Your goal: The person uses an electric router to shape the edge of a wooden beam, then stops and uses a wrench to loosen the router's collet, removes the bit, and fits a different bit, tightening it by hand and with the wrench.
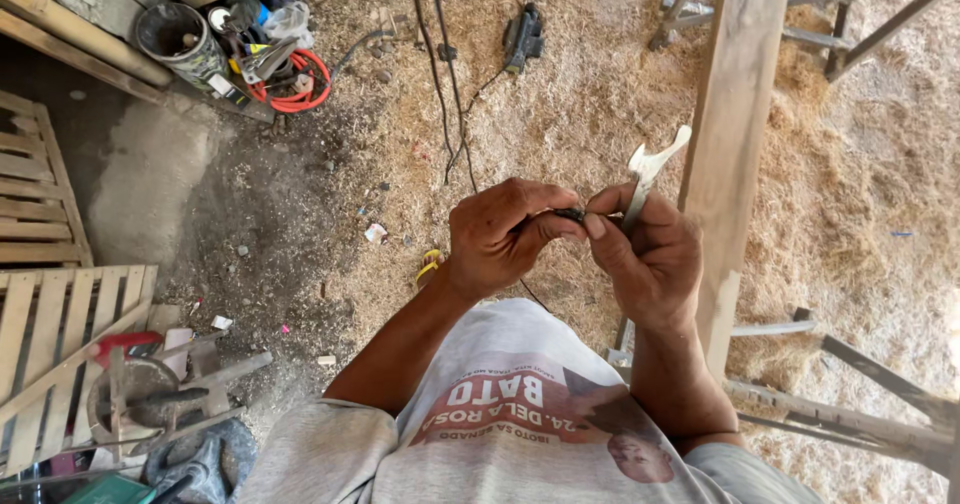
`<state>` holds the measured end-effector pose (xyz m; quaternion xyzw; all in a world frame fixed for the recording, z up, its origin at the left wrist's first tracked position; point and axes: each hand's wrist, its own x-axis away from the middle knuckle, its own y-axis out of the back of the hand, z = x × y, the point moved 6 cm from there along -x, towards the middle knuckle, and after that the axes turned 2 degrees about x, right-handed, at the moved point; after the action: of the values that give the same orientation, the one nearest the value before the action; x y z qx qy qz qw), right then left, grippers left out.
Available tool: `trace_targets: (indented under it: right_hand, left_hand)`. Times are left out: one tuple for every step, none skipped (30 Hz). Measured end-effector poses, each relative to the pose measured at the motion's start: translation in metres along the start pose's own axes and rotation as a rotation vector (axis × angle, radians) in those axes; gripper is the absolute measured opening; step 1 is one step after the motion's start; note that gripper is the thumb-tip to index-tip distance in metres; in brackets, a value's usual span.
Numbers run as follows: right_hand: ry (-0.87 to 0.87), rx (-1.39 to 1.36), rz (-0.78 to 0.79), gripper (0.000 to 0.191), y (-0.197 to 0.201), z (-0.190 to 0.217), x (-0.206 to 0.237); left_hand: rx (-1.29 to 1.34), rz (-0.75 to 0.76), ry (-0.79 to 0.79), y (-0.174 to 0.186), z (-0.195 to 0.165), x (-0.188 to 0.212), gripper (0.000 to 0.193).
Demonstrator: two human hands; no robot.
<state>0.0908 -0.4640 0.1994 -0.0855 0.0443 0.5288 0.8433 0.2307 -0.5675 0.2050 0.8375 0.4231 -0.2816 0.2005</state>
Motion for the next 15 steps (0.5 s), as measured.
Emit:
trace_targets:
  right_hand:
    - [0.007,0.059,0.011,0.011,-0.007,0.000,-0.006]
    - [0.015,0.117,0.019,0.010,-0.015,-0.001,-0.012]
    - [-0.001,0.113,0.018,0.010,-0.023,-0.004,-0.019]
    - [-0.019,0.109,0.017,0.010,-0.031,-0.008,-0.026]
    - [-0.037,0.105,0.016,0.009,-0.039,-0.012,-0.033]
    - [-0.054,0.131,0.023,0.009,-0.047,-0.016,-0.040]
    - [-0.072,0.156,0.030,0.009,-0.055,-0.020,-0.047]
    - [-0.090,0.181,0.040,0.008,-0.063,-0.025,-0.054]
    - [-0.089,0.117,0.053,0.009,-0.072,-0.028,-0.062]
    - [-0.088,0.051,0.068,0.009,-0.081,-0.032,-0.071]
    - [-0.085,-0.014,0.085,0.009,-0.091,-0.036,-0.079]
    - [-0.040,-0.017,0.106,0.010,-0.102,-0.036,-0.088]
    - [0.003,-0.023,0.129,0.010,-0.112,-0.037,-0.096]
    - [0.046,-0.030,0.151,0.011,-0.124,-0.039,-0.104]
    - [0.048,-0.126,0.167,0.016,-0.135,-0.042,-0.112]
  left_hand:
    - [-0.048,0.013,-0.016,0.009,0.005,-0.004,0.029]
    - [-0.096,0.029,-0.034,0.018,0.010,-0.008,0.029]
    - [-0.103,0.031,-0.060,0.027,0.013,-0.012,0.029]
    - [-0.109,0.034,-0.085,0.036,0.016,-0.016,0.029]
    - [-0.115,0.037,-0.109,0.046,0.019,-0.020,0.029]
    - [-0.130,0.037,-0.135,0.056,0.022,-0.025,0.031]
    - [-0.147,0.037,-0.160,0.067,0.024,-0.029,0.032]
    - [-0.164,0.036,-0.183,0.078,0.026,-0.032,0.033]
    - [-0.176,0.050,-0.194,0.088,0.029,-0.037,0.032]
    - [-0.189,0.064,-0.205,0.099,0.031,-0.041,0.030]
    - [-0.203,0.077,-0.217,0.110,0.034,-0.046,0.029]
    - [-0.183,0.068,-0.203,0.121,0.038,-0.052,0.029]
    - [-0.163,0.060,-0.187,0.133,0.042,-0.056,0.029]
    - [-0.145,0.052,-0.171,0.145,0.045,-0.060,0.029]
    - [-0.118,0.050,-0.154,0.156,0.049,-0.064,0.028]
